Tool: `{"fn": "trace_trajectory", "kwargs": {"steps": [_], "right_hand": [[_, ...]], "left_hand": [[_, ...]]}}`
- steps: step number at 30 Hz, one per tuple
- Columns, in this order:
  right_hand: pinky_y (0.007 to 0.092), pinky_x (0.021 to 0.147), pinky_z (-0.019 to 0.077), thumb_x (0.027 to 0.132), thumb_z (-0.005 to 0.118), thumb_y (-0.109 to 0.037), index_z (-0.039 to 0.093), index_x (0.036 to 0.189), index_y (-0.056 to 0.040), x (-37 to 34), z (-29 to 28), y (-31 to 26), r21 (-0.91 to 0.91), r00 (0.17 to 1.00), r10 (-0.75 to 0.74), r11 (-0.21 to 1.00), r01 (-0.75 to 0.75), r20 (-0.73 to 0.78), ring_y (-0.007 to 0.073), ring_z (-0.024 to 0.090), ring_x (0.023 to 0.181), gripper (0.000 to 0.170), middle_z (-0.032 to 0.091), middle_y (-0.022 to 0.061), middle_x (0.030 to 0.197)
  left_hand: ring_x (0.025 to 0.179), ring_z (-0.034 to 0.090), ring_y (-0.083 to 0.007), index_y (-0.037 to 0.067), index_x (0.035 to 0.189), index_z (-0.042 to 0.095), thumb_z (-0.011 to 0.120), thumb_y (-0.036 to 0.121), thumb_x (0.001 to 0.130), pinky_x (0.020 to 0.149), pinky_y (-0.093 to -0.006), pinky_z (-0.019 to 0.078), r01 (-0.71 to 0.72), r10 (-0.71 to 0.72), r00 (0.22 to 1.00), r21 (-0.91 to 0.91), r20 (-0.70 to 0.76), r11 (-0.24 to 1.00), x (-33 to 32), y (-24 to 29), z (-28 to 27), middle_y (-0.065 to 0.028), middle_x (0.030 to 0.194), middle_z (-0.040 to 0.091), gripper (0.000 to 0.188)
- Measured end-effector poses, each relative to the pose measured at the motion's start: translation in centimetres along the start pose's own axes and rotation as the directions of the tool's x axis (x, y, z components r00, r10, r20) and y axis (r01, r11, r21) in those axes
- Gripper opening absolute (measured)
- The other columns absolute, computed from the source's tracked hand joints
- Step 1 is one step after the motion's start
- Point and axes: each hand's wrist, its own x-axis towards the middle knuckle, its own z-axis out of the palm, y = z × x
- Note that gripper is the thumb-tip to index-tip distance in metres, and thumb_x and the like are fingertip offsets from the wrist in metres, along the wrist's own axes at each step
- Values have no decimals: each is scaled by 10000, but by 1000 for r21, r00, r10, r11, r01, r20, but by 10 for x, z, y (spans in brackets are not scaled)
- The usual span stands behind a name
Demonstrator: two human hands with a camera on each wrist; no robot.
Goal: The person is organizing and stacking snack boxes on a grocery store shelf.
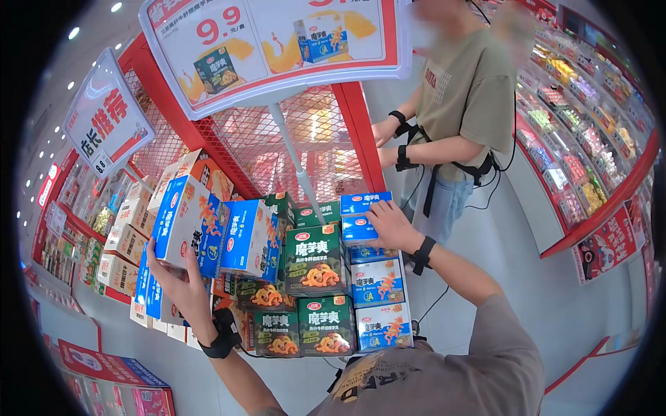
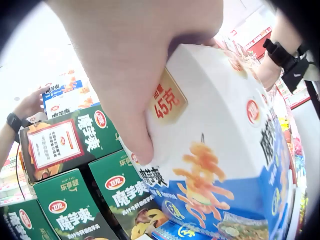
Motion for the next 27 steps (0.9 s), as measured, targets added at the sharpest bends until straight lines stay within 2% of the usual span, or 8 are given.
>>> {"fn": "trace_trajectory", "kwargs": {"steps": [5, 8, 16, 18, 20, 21, 26, 27], "right_hand": [[467, 1002, 357, 652, 815, -440, 534, 1271, -61, -8, -3, -8, -28, 985, 174, 984, -174, -8, 301, 474, 1162, 779, 513, 137, 1250], [489, 999, 347, 648, 823, -426, 523, 1286, -59, -16, 15, 3, 15, 993, 102, 995, -101, -64, 307, 466, 1179, 795, 511, 132, 1261], [471, 1072, 274, 709, 782, -423, 500, 1341, -60, -12, -2, 11, 285, 966, 157, 935, -212, 206, 308, 406, 1308, 782, 483, 141, 1370], [453, 1090, 252, 730, 763, -408, 481, 1372, -65, -15, -2, 11, 372, 964, 177, 896, -242, 198, 317, 379, 1341, 781, 447, 155, 1421], [455, 1089, 249, 738, 762, -389, 481, 1375, -77, -18, -9, 7, 385, 970, 179, 894, -229, 162, 321, 383, 1334, 763, 442, 157, 1425], [456, 1087, 248, 747, 759, -371, 484, 1372, -86, -18, -19, 0, 391, 970, 183, 890, -233, 162, 323, 383, 1331, 740, 443, 156, 1422], [462, 1082, 260, 766, 769, -331, 485, 1368, -96, -18, -61, -21, 481, 992, 110, 868, -123, 54, 326, 398, 1313, 705, 459, 143, 1407], [455, 1080, 273, 762, 777, -317, 479, 1373, -91, -15, -75, -28, 551, 993, 120, 827, -111, 20, 321, 414, 1302, 717, 467, 143, 1403]], "left_hand": [[1117, 545, -220, 69, 1442, 344, 660, 135, 919, 843, -323, 511, 16, -16, 1000, -2, 1, 1000, 1, -5, 0, -164, 1343, 439, 614], [1135, 542, -225, 69, 1443, 346, 660, 145, 922, 850, -325, 509, 22, -22, 1000, 10, 5, 1000, 1, -4, 1, -165, 1353, 438, 613], [1032, 518, -199, 40, 1412, 391, 702, 142, 884, 859, -302, 446, -93, 96, 995, 107, -26, 990, 5, -10, 0, -133, 1236, 477, 620], [969, 493, -187, 39, 1391, 419, 727, 137, 859, 850, -294, 421, 44, -43, 999, 86, -11, 995, 3, 3, -2, -108, 1173, 484, 622], [997, 515, -171, 47, 1381, 432, 744, 108, 840, 842, -289, 449, -38, 40, 998, 54, -39, 998, 4, -15, -2, -96, 1184, 481, 627], [994, 581, -126, 65, 1408, 408, 695, 41, 883, 750, -232, 475, 26, -33, 999, -188, -34, 982, 0, -3, 2, -97, 1184, 539, 599], [1209, 490, -223, 50, 1350, 454, 767, 23, 778, 1005, -356, 425, -342, 348, 937, 111, -41, 933, -31, 10, -1, -111, 1290, 443, 653], [1248, 446, -242, 53, 1338, 459, 788, 26, 741, 1039, -384, 386, -339, 340, 940, 38, -34, 940, -41, 17, 1, -125, 1297, 417, 682]]}}
